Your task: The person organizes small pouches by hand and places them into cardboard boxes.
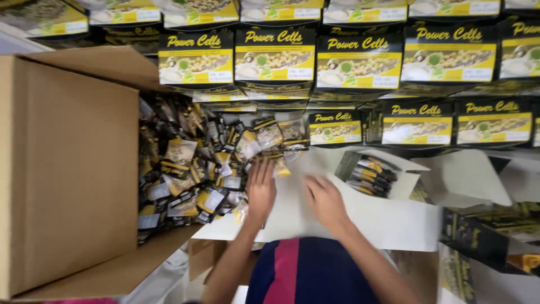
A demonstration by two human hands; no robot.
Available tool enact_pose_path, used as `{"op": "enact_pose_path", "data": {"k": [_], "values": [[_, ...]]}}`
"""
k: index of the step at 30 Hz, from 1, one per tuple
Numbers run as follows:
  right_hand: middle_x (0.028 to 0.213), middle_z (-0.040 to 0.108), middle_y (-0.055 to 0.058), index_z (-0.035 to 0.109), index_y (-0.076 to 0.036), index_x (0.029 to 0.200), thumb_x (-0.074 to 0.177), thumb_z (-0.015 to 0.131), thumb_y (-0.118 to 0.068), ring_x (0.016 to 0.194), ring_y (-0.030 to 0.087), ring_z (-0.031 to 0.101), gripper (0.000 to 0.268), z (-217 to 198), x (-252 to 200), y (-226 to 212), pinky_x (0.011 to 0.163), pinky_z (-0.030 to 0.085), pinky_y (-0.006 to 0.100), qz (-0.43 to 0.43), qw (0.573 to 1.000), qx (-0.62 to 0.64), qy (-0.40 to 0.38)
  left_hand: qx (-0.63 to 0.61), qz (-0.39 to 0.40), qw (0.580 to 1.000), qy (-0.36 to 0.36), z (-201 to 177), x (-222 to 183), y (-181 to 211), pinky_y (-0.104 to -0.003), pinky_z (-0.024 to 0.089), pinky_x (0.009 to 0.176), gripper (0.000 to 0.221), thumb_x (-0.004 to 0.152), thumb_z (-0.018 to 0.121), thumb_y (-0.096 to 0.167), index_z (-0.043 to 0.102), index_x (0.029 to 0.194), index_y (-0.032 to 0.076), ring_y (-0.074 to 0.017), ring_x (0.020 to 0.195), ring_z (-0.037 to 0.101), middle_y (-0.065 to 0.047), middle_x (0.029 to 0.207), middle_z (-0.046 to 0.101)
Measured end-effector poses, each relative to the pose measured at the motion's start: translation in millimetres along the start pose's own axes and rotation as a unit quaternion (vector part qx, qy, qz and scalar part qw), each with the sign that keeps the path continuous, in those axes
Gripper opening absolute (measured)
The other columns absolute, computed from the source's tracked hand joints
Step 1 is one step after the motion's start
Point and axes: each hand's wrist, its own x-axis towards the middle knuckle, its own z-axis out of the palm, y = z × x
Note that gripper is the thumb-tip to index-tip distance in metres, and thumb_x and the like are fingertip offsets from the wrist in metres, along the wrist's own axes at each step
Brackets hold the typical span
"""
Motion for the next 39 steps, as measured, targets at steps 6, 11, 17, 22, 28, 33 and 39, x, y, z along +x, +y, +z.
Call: {"op": "enact_pose_path", "data": {"k": [6,11,17,22,28,33,39], "values": [[0.142,0.058,0.025,0.057,0.006,0.133,0.086,0.058,-0.014,0.129,0.04,0.054,0.051,120,79,77,0.104,0.05,0.043,-0.145,0.958,-0.248,0.012,-0.141,-0.053,0.987,0.056,-63,-64,42,-0.051,0.04,0.115,0.055,0.085,0.057,-0.008,0.057,0.14,-0.002,-0.0423,0.135,0.055,-0.023,0.142,0.061],[0.131,0.067,0.018,0.059,-0.001,0.137,0.104,0.057,-0.023,0.106,0.031,0.068,0.04,142,68,115,0.086,0.055,0.043,-0.065,0.955,-0.25,-0.145,-0.177,-0.137,0.973,0.061,-57,-109,34,-0.047,0.047,0.108,0.052,0.088,0.061,-0.007,0.057,0.14,-0.001,-0.0424,0.129,0.058,-0.024,0.138,0.061],[0.13,0.071,0.007,0.062,-0.01,0.134,0.09,0.065,-0.014,0.111,0.02,0.071,0.044,35,-82,57,0.085,0.056,0.038,-0.179,0.963,-0.2,0.023,-0.156,-0.004,0.987,-0.035,-38,-118,32,-0.048,0.038,0.118,0.054,0.09,0.053,-0.002,0.053,0.143,-0.005,-0.0408,0.14,0.05,-0.026,0.146,0.055],[0.144,0.056,0.012,0.064,-0.009,0.13,0.081,0.068,-0.024,0.13,0.031,0.054,0.051,34,-178,77,0.1,0.045,0.052,-0.024,0.965,-0.214,-0.15,0.098,0.181,0.906,-0.371,-11,-99,54,-0.059,0.011,0.122,0.077,0.095,0.052,0.044,0.036,0.15,-0.008,-0.0413,0.152,0.019,-0.03,0.16,0.03],[0.156,0.038,0.02,0.045,0.0,0.149,0.096,0.06,-0.036,0.144,0.047,0.032,0.066,32,-131,72,0.118,0.027,0.058,-0.019,0.978,-0.196,-0.074,-0.038,0.219,0.947,-0.233,45,-107,47,-0.056,0.007,0.128,0.091,0.096,0.052,0.06,0.03,0.158,-0.003,-0.0399,0.158,0.016,-0.025,0.167,0.022],[0.157,0.031,0.023,0.039,0.001,0.149,0.091,0.064,-0.042,0.142,0.052,0.026,0.077,43,-131,88,0.114,0.023,0.06,-0.032,0.967,-0.211,-0.142,0.042,0.183,0.921,-0.342,45,-96,62,-0.062,0.007,0.12,0.098,0.086,0.055,0.063,0.026,0.156,0.001,-0.0386,0.152,0.012,-0.019,0.164,0.018],[0.127,0.06,0.015,0.051,-0.011,0.149,0.066,0.085,-0.043,0.125,0.036,0.053,0.094,9,-125,69,0.107,0.041,0.051,0.185,0.962,-0.129,-0.157,0.095,0.277,0.944,-0.15,93,-120,15,-0.058,0.034,0.116,0.079,0.099,0.057,0.048,0.041,0.148,-0.012,-0.046,0.146,0.036,-0.033,0.154,0.039]]}}
